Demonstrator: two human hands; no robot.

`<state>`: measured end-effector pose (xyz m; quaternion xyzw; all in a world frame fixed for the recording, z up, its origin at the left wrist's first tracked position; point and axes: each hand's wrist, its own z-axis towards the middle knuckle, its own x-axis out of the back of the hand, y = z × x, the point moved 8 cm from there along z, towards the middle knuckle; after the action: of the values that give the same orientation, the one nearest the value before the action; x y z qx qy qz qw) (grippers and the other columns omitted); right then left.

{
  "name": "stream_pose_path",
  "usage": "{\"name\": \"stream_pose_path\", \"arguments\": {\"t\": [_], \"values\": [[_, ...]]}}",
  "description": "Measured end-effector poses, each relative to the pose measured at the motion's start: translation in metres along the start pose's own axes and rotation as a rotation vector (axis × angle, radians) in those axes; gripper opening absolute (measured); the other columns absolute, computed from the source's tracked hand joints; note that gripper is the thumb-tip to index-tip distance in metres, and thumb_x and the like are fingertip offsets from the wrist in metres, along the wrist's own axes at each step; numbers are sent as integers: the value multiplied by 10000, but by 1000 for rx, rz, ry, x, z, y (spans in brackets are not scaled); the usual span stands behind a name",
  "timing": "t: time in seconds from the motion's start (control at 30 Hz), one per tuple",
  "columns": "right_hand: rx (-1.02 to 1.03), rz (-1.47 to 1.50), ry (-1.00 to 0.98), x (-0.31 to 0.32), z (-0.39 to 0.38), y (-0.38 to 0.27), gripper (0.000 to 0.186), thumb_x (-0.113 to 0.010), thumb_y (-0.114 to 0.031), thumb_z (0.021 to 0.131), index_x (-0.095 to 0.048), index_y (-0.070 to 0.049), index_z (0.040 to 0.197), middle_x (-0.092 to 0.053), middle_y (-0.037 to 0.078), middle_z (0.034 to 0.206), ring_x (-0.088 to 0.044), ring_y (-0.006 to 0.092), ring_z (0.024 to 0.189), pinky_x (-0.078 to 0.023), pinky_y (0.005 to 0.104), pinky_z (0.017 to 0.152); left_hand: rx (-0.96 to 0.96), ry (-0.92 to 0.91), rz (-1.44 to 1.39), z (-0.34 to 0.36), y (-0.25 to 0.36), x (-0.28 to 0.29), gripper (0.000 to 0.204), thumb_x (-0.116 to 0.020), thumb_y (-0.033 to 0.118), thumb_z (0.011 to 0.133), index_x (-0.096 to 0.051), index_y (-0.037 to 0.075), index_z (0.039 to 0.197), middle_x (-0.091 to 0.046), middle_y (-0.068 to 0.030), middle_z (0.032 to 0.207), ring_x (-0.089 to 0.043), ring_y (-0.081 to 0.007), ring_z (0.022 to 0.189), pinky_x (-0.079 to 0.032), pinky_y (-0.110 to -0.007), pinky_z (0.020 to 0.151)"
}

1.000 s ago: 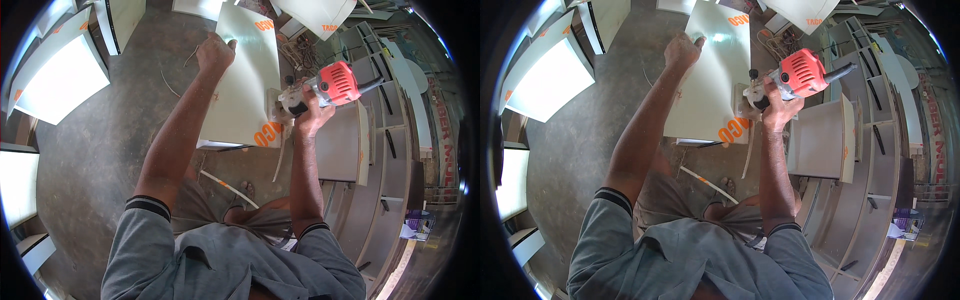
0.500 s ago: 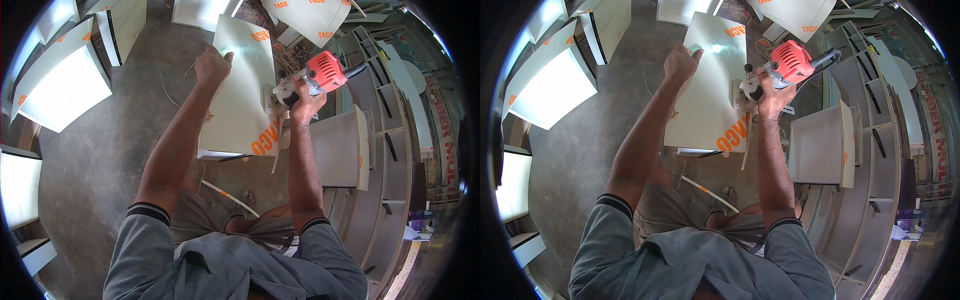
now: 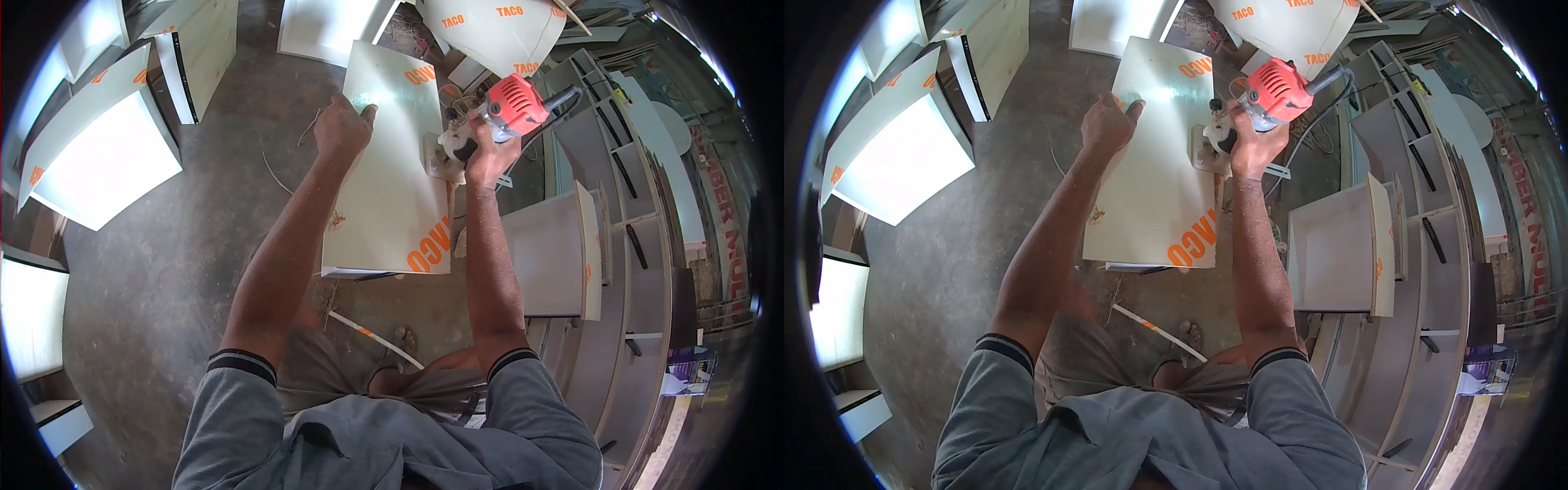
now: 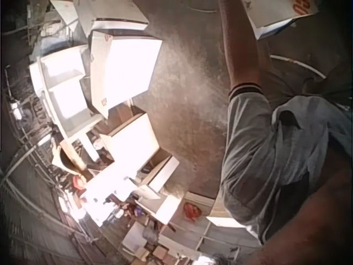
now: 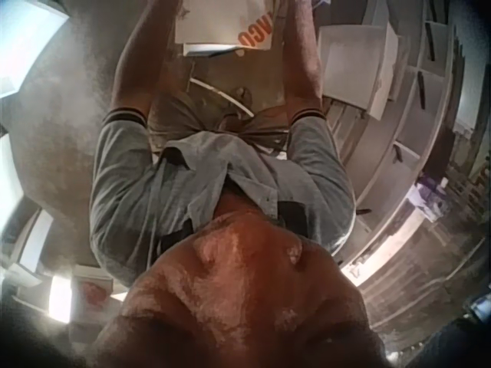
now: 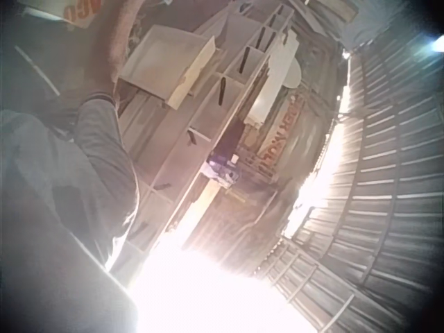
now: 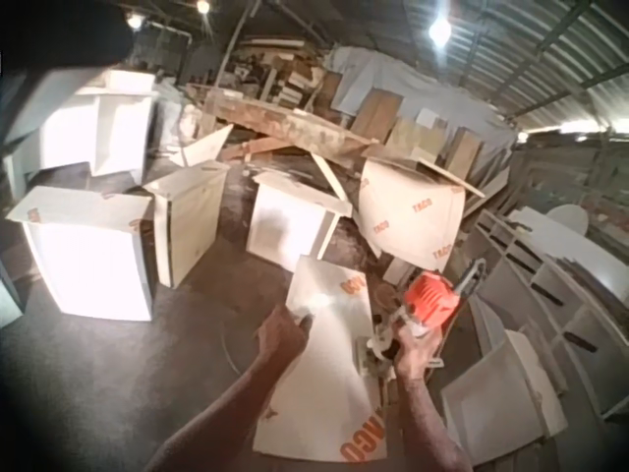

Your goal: The person trims the edges of multiple wooden drawer boxes and panels using a handheld router, picking up and setting down different pieces on the workshop floor.

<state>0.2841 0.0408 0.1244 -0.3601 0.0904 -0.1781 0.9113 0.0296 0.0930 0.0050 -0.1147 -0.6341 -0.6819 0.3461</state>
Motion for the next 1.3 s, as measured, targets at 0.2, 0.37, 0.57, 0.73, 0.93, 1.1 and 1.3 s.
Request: {"name": "stream_pose_path", "arguments": {"t": [0.2, 0.37, 0.57, 0.73, 0.93, 1.1, 1.3], "values": [[-3, 51, -12, -11, 7, 1, 337, -741, -89, 724, -608, 7, 1018, -645, 41, 905, -611, 148, 808, -498, 300, 790, -47, 88, 14, -5, 5, 6, 598, -700, 440, 890, -516, -84, 1113, -720, -230, 962, -713, -386, 923, -565, -460, 812], [4, 32, 4, -12, 11, 6, 360, -757, -116, 716, -597, 2, 1016, -625, 34, 892, -588, 149, 792, -490, 300, 782, -24, 63, 34, -7, 5, 4, 589, -698, 440, 893, -518, -73, 1119, -724, -217, 980, -713, -381, 936, -564, -461, 821], [14, -39, 29, -21, 26, 23, 375, -776, -139, 714, -592, -4, 1012, -619, 33, 888, -578, 147, 785, -482, 294, 770, -74, 118, -1, -8, 8, 10, 577, -704, 421, 890, -520, -77, 1118, -723, -218, 994, -713, -380, 928, -564, -463, 818], [25, -8, 28, -32, 39, 40, 362, -775, -124, 727, -596, -3, 1017, -637, 41, 903, -584, 137, 787, -484, 290, 755, -48, 83, 0, -3, 3, 10, 577, -709, 424, 882, -529, -77, 1105, -715, -232, 1017, -704, -389, 955, -554, -472, 838], [-49, 96, 3, -36, 45, 59, 403, -765, -97, 726, -578, -3, 1070, -640, 40, 889, -589, 137, 779, -488, 284, 755, -44, 107, 10, -7, 6, 12, 575, -703, 429, 883, -538, -69, 1118, -712, -237, 1005, -698, -399, 965, -542, -482, 862], [21, -66, -43, -35, 35, 41, 604, -863, -283, 784, -540, -25, 1225, -608, 61, 1082, -574, 157, 964, -458, 312, 887, 79, 46, 106, 1, 4, 7, 618, -713, 454, 864, -537, -63, 1153, -684, -236, 1109, -690, -384, 1009, -534, -469, 904], [-85, -25, -85, -41, 33, 53, 703, -882, -317, 772, -508, -16, 1285, -602, 74, 1110, -576, 185, 999, -456, 339, 924, 174, 163, 180, 46, 21, 4, 673, -740, 495, 829, -540, -46, 1176, -658, -206, 1175, -687, -338, 1049, -557, -414, 906]]}}
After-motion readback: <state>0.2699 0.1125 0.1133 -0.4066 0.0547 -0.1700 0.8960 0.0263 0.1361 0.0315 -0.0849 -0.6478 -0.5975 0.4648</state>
